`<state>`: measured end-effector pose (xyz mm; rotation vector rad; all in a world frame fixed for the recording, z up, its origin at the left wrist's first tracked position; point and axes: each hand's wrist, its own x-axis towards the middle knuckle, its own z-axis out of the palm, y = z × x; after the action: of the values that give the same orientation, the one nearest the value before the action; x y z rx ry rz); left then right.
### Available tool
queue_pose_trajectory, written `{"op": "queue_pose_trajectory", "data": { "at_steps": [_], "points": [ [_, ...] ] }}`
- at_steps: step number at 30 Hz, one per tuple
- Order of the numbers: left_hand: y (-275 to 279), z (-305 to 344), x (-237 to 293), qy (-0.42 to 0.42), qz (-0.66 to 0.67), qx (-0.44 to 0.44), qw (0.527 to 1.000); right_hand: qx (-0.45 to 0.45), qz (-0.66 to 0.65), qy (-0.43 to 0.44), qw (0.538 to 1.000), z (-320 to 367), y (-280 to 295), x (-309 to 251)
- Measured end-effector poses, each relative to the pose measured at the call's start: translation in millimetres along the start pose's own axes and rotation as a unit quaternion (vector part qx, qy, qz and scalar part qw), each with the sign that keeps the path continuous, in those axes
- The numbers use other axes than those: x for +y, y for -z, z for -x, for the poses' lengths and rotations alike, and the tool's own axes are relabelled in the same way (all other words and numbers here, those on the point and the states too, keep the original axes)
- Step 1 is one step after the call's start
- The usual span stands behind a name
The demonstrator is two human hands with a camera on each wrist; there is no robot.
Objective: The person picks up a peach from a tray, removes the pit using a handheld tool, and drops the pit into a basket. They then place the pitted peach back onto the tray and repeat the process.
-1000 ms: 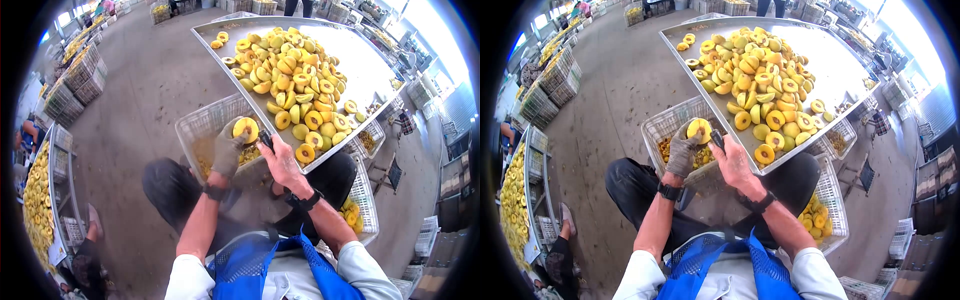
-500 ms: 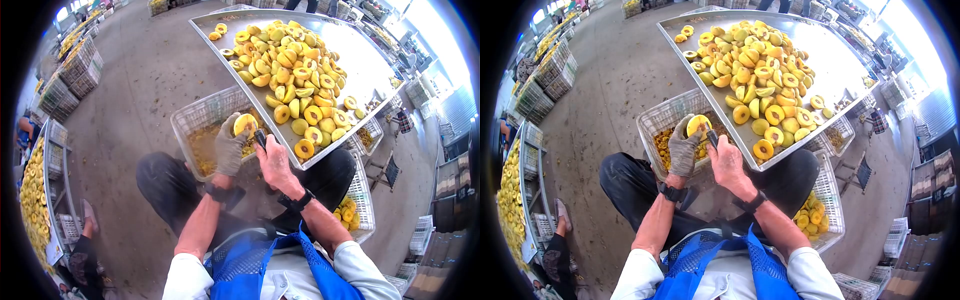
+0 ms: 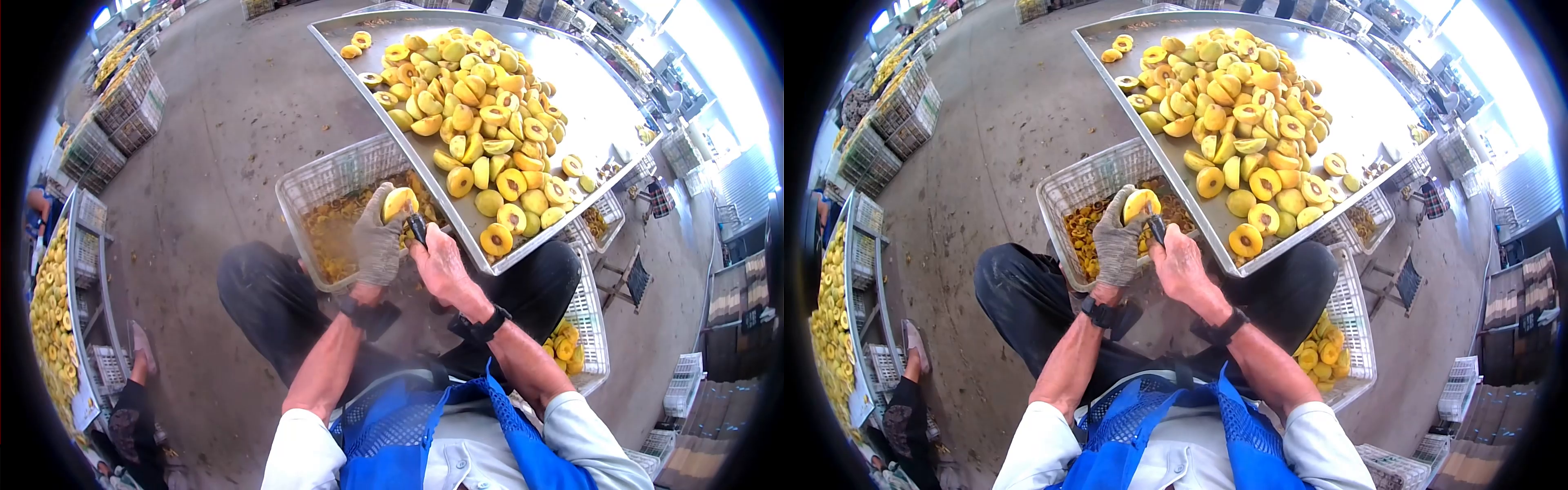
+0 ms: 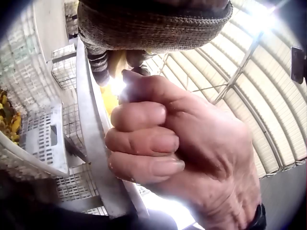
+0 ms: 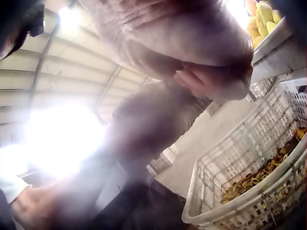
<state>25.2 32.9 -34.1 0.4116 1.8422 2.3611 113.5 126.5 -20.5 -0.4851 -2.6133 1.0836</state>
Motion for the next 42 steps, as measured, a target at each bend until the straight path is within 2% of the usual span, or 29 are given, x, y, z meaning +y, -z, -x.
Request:
{"op": "queue_pose_trajectory", "data": {
  "at_steps": [4,7,9,10,13,15,16,18,19,21,22,23,24,25,27,31,33,34,36,37,38,40,42],
  "points": [
    [5.0,-1.8,-0.4,-0.007,-0.091,-0.022,0.996,-0.044,0.009,0.001,0.999,1.1,9.3,6.9],
    [8.6,-1.5,-4.7,-0.049,-0.165,-0.034,0.984,-0.083,0.016,0.004,0.996,1.4,17.2,10.7],
    [8.3,1.5,-0.4,0.003,-0.134,-0.066,0.989,-0.111,0.029,0.027,0.993,0.8,21.4,14.2],
    [5.8,2.7,4.2,0.003,-0.132,-0.067,0.989,-0.111,0.031,0.026,0.993,0.7,23.8,13.3],
    [3.4,5.4,5.4,0.061,-0.097,-0.079,0.99,-0.143,0.081,-0.004,0.986,0.5,29.4,11.4],
    [9.1,4.6,-9.8,-0.033,-0.176,-0.106,0.978,-0.177,0.029,-0.015,0.984,0.1,34.3,15.5],
    [9.9,5.9,-12.1,-0.032,-0.176,-0.107,0.978,-0.177,0.029,-0.016,0.984,-0.7,37.1,16.0],
    [9.3,6.5,-14.3,-0.041,-0.189,-0.113,0.975,-0.25,-0.066,-0.087,0.962,-4.9,43.5,15.2],
    [8.3,7.4,-15.2,-0.039,-0.188,-0.115,0.975,-0.249,-0.066,-0.089,0.962,-1.6,37.4,23.5],
    [6.3,6.0,-16.5,-0.046,-0.195,-0.106,0.974,-0.106,0.085,0.072,0.988,2.5,22.1,36.4],
    [7.1,5.6,-20.2,-0.047,-0.194,-0.106,0.974,-0.105,0.086,0.072,0.988,1.7,23.0,37.2],
    [8.4,4.5,-26.2,-0.063,-0.191,-0.107,0.974,-0.165,-0.021,0.001,0.986,-1.1,24.6,38.5],
    [9.0,6.1,-25.3,-0.078,-0.189,-0.108,0.973,-0.222,-0.129,-0.072,0.964,-1.3,27.8,32.9],
    [10.7,10.9,-24.6,-0.073,-0.19,-0.111,0.973,-0.222,-0.132,-0.078,0.963,3.0,30.8,27.6],
    [9.3,6.7,-20.0,-0.05,-0.171,-0.126,0.976,-0.273,-0.173,-0.19,0.927,-2.6,39.7,17.7],
    [9.7,5.6,-21.7,-0.047,-0.167,-0.13,0.976,-0.253,-0.193,-0.163,0.934,-1.2,34.0,20.3],
    [10.0,4.7,-21.3,-0.005,-0.135,-0.143,0.98,-0.232,-0.224,-0.22,0.921,0.2,32.2,19.4],
    [11.7,1.0,-19.3,-0.004,-0.134,-0.143,0.981,-0.232,-0.223,-0.221,0.921,-0.5,33.9,18.8],
    [22.3,-7.5,-16.1,0.09,-0.094,-0.217,0.967,-0.241,-0.232,-0.249,0.909,-0.2,36.1,18.0],
    [26.4,-12.3,-20.4,0.117,-0.022,-0.228,0.966,-0.259,-0.242,-0.263,0.897,-1.3,34.6,24.7],
    [29.8,-16.6,-22.0,0.119,-0.025,-0.225,0.967,-0.263,-0.243,-0.263,0.896,-0.5,34.0,27.1],
    [31.9,-23.1,-12.6,0.047,-0.055,-0.271,0.96,-0.29,-0.263,-0.259,0.883,0.7,34.8,23.0],
    [31.8,-22.5,-8.5,0.083,-0.029,-0.28,0.956,-0.307,-0.248,-0.254,0.883,2.8,33.6,20.5]
  ]
}}
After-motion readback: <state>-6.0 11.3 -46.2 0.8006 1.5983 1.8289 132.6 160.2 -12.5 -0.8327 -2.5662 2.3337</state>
